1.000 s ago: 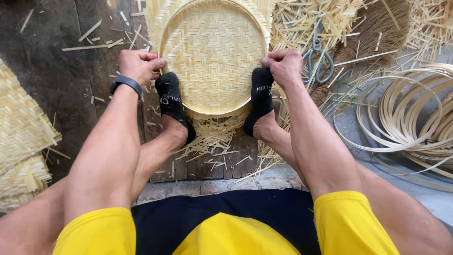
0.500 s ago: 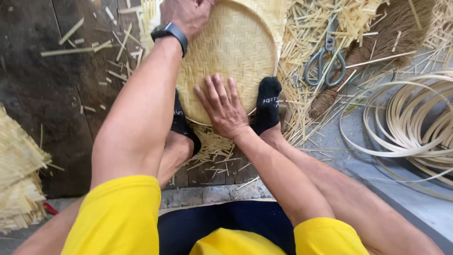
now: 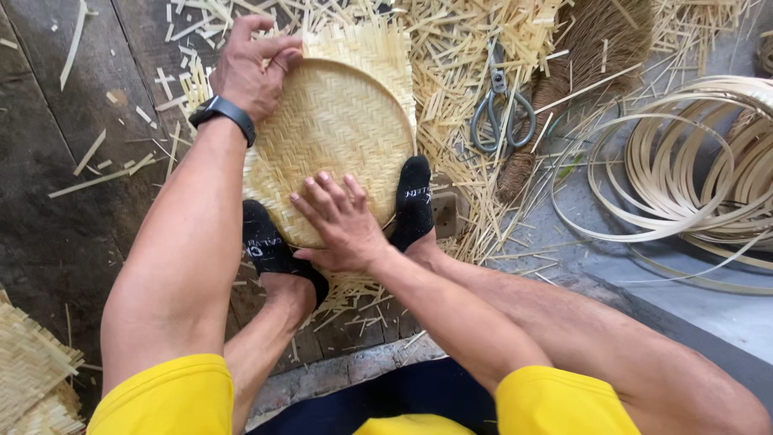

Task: The person places a pre-woven bamboo mat onto a circular wooden frame, presses it into place, and uses shears to trim the excess matting around the edge. The person repeats this process for multiple trays, stacking the finished ones.

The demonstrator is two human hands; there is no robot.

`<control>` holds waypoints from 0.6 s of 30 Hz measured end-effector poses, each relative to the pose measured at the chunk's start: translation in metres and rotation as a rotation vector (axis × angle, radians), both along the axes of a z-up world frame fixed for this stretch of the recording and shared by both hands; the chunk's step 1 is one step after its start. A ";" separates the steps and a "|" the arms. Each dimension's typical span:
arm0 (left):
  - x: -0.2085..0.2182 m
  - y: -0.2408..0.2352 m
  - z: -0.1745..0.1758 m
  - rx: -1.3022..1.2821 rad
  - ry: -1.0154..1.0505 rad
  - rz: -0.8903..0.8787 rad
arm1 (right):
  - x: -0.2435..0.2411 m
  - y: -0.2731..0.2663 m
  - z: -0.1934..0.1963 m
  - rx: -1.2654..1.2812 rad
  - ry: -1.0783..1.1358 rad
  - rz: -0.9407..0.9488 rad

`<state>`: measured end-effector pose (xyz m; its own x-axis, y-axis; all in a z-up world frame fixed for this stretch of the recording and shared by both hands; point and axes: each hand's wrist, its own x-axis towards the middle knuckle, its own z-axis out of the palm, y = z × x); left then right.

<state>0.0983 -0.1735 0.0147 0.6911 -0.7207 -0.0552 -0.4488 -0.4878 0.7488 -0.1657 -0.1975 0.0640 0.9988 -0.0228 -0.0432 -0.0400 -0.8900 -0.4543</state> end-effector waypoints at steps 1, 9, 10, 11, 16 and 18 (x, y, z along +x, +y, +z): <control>0.001 -0.001 -0.001 -0.032 -0.036 -0.040 | 0.016 -0.020 0.007 0.030 -0.138 -0.014; 0.004 -0.011 0.012 0.345 0.132 -0.059 | 0.114 -0.170 -0.043 0.382 0.024 -0.392; 0.006 -0.013 0.009 0.359 0.202 -0.053 | 0.116 -0.173 -0.050 0.422 0.081 -0.430; 0.007 -0.014 0.003 0.373 0.273 -0.046 | 0.118 -0.174 -0.054 0.460 0.138 -0.467; 0.016 -0.020 -0.019 0.136 0.319 -0.065 | 0.115 -0.163 -0.030 0.504 0.050 -0.488; 0.018 -0.022 -0.021 -0.110 0.287 -0.125 | 0.107 -0.157 -0.020 0.259 -0.433 -0.248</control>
<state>0.1164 -0.1958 -0.0061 0.5643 -0.8116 -0.1516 -0.2633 -0.3509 0.8986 -0.0590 -0.3544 0.0437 0.8925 -0.3028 0.3342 0.0048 -0.7346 -0.6784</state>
